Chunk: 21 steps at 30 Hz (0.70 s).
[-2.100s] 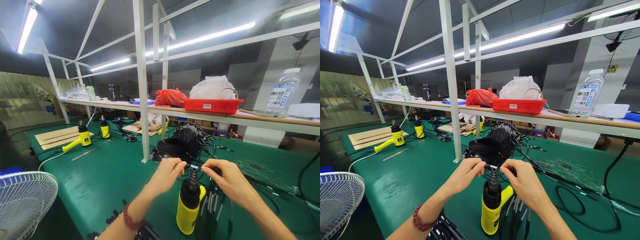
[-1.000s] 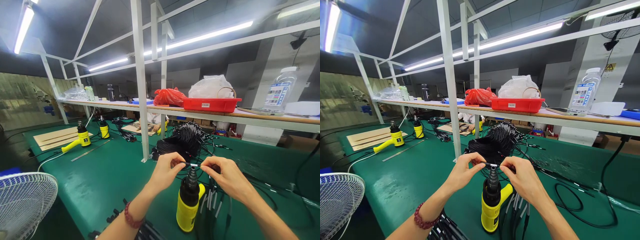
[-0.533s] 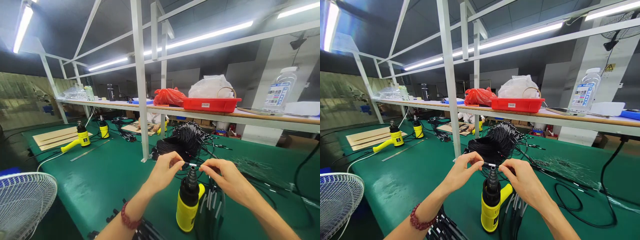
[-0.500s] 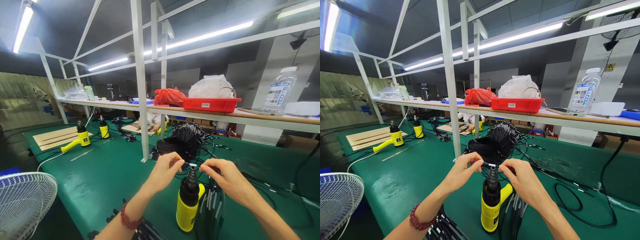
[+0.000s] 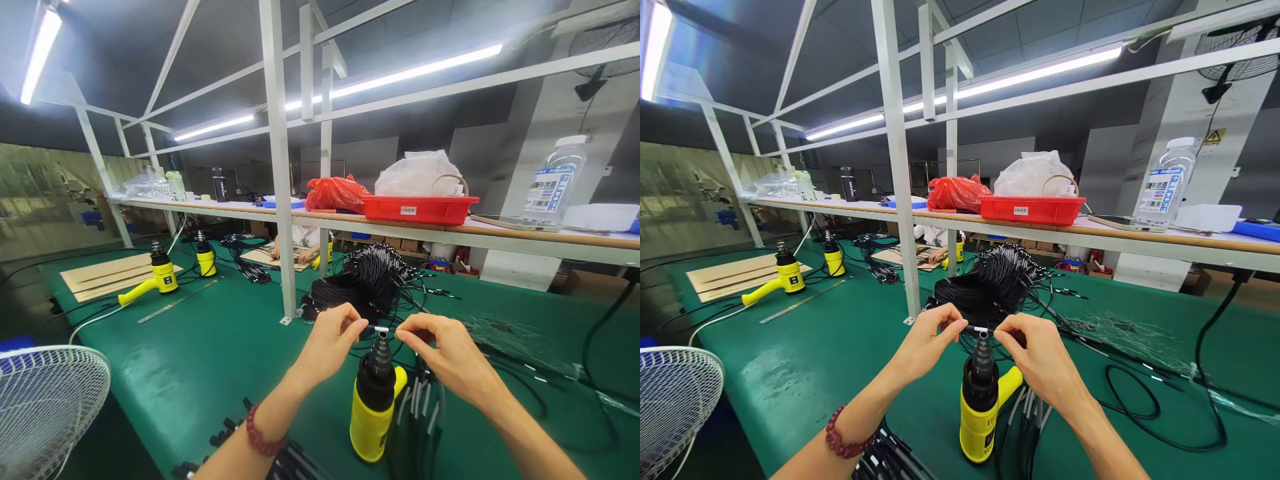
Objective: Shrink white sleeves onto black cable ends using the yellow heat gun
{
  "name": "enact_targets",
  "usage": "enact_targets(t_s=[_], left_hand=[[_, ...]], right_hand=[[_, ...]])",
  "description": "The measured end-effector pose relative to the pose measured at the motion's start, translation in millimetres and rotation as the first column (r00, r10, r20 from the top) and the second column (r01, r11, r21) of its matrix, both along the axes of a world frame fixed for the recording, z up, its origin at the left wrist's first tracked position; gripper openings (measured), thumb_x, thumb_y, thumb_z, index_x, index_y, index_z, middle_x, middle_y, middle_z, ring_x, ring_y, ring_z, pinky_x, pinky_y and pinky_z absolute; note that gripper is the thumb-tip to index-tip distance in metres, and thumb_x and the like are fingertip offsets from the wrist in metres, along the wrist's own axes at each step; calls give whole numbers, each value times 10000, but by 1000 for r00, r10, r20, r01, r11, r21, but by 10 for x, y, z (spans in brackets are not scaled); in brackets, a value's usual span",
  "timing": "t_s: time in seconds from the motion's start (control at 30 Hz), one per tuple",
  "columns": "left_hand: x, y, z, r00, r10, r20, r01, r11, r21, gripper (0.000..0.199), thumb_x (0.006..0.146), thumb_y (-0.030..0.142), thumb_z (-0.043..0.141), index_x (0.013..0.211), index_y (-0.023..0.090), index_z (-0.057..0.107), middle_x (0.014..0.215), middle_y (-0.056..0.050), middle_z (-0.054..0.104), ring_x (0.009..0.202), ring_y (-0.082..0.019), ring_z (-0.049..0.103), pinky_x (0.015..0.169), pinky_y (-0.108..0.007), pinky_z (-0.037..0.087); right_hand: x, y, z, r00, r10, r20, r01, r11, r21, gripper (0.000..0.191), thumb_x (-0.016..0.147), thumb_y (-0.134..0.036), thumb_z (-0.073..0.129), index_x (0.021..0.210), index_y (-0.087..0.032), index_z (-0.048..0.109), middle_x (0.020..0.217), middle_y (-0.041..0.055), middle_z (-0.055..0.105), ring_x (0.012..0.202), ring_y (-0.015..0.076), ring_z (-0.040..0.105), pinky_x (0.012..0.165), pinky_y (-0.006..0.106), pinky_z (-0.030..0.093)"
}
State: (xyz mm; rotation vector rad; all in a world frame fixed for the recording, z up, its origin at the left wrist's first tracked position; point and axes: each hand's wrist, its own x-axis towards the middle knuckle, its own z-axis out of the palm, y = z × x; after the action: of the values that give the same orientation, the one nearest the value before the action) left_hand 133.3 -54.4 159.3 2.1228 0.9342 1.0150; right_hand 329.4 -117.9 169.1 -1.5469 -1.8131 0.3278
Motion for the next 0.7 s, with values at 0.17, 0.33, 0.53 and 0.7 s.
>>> enact_targets(t_s=[0.17, 0.33, 0.53, 0.7], left_hand=[[12, -6, 20, 998, -5, 56, 3, 1000, 30, 125, 866, 279, 555, 802, 177, 583, 757, 18, 605, 714, -127, 534, 645, -220, 394], [-5, -40, 75, 994, 26, -102, -17, 996, 83, 251, 935, 342, 440, 800, 189, 588, 630, 39, 526, 596, -117, 450, 557, -226, 319], [-13, -44, 61, 985, 6, -171, 7, 997, 72, 419, 975, 370, 331, 621, 183, 457, 548, 50, 433, 532, -101, 381, 523, -231, 268], [-5, -41, 45, 996, -10, -94, 16, 998, 60, 336, 949, 360, 412, 683, 181, 511, 616, 50, 479, 587, -106, 403, 544, -230, 287]], right_hand=[[-13, 27, -27, 1000, -11, -6, 11, 999, 38, 211, 855, -338, 523, 753, -219, 665, 739, 5, 686, 686, 175, 598, 603, 271, 401], [-24, -16, -9, 1000, 9, -15, -8, 999, 37, 251, 889, -366, 495, 763, -219, 654, 727, 0, 671, 654, 160, 567, 579, 265, 381], [-1, -97, 47, 995, 95, 26, -93, 993, -73, 355, 940, -416, 399, 799, -222, 661, 805, 7, 686, 739, 171, 582, 645, 274, 398], [7, -64, 33, 995, 57, 78, -53, 997, -50, 347, 925, -408, 418, 760, -219, 658, 743, 5, 669, 666, 166, 541, 597, 282, 364]])
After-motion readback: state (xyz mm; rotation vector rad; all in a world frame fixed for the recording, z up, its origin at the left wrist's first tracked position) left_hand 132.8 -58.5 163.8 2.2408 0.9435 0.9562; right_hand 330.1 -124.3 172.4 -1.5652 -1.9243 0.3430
